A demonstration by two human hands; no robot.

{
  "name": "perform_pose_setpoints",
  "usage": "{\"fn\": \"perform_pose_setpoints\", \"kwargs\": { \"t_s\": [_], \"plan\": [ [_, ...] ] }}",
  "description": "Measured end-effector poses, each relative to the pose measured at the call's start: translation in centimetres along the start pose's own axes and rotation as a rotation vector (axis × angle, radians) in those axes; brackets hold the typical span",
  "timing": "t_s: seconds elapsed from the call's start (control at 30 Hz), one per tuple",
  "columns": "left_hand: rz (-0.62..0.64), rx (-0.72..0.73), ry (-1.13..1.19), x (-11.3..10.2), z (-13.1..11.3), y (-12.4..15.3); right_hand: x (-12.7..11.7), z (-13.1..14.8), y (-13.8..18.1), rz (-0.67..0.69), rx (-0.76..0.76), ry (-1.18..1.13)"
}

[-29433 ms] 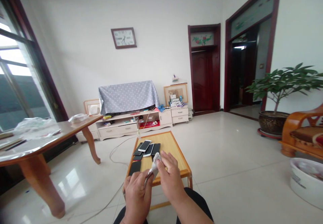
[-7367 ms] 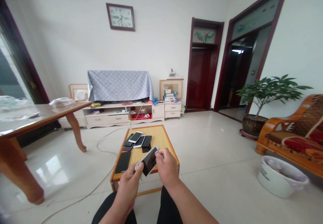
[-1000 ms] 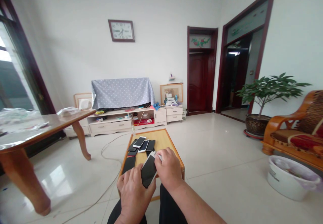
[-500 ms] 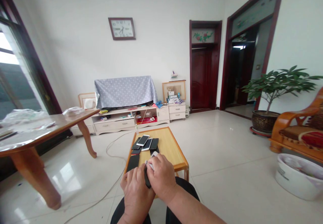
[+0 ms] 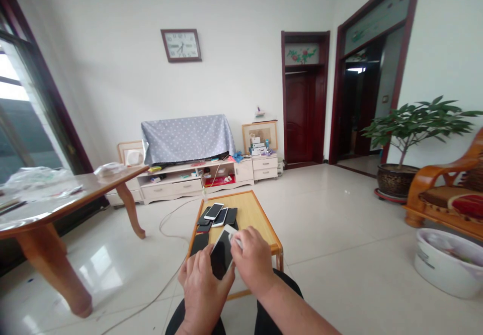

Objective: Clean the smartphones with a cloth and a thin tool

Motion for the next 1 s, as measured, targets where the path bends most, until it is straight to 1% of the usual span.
{"fn": "perform_pose_setpoints", "kwargs": {
  "t_s": [0.07, 0.1, 0.23, 0.27, 0.43, 0.5, 0.6, 0.63, 0.8, 0.83, 0.97, 1.0],
  "plan": [
    [0.012, -0.008, 0.001, 0.2, 0.1, 0.1, -0.5, -0.4, -0.3, -0.042, 0.032, 0.004],
    [0.016, -0.016, 0.002, 0.3, 0.1, 0.1, -0.4, -0.4, -0.2, -0.035, 0.027, 0.005],
    [0.020, -0.030, 0.009, 0.3, 0.3, 0.2, 0.5, 0.8, 1.4, 0.067, -0.055, -0.008],
    [0.017, -0.033, 0.012, 0.3, 0.4, 0.2, 0.5, 0.9, 1.6, 0.072, -0.060, -0.016],
    [0.007, -0.061, 0.030, 0.4, 0.6, 0.4, -0.7, -0.5, 0.4, -0.032, 0.028, -0.028],
    [0.003, -0.072, 0.032, 0.7, 0.6, 0.4, -0.7, -0.4, 0.3, 0.000, 0.013, -0.019],
    [0.007, -0.065, 0.028, 1.0, 0.5, 0.6, -0.2, 0.1, 0.9, 0.094, -0.029, -0.022],
    [0.010, -0.058, 0.029, 1.1, 0.4, 0.6, -0.2, 0.0, 0.9, 0.101, -0.027, -0.025],
    [0.028, -0.053, 0.034, 1.0, 0.3, 0.7, -1.0, -0.9, -0.3, 0.006, 0.048, 0.021],
    [0.027, -0.051, 0.033, 1.0, 0.3, 0.7, -0.9, -0.7, -0.3, 0.012, 0.045, 0.032],
    [0.013, -0.023, 0.046, 0.9, 0.1, 0.7, 0.2, 1.1, 0.9, 0.137, -0.054, 0.022],
    [0.012, -0.017, 0.050, 0.9, 0.1, 0.7, 0.2, 1.2, 0.9, 0.147, -0.066, 0.018]
  ]
}}
Point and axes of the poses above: each hand's wrist, its own y-axis away from the middle knuckle, its own x-axis out of the palm, z = x × y, the point moved 5 cm from there along -y, towards the middle knuckle, and after that the axes turned 5 degrees about -y, right-handed, at the moved point
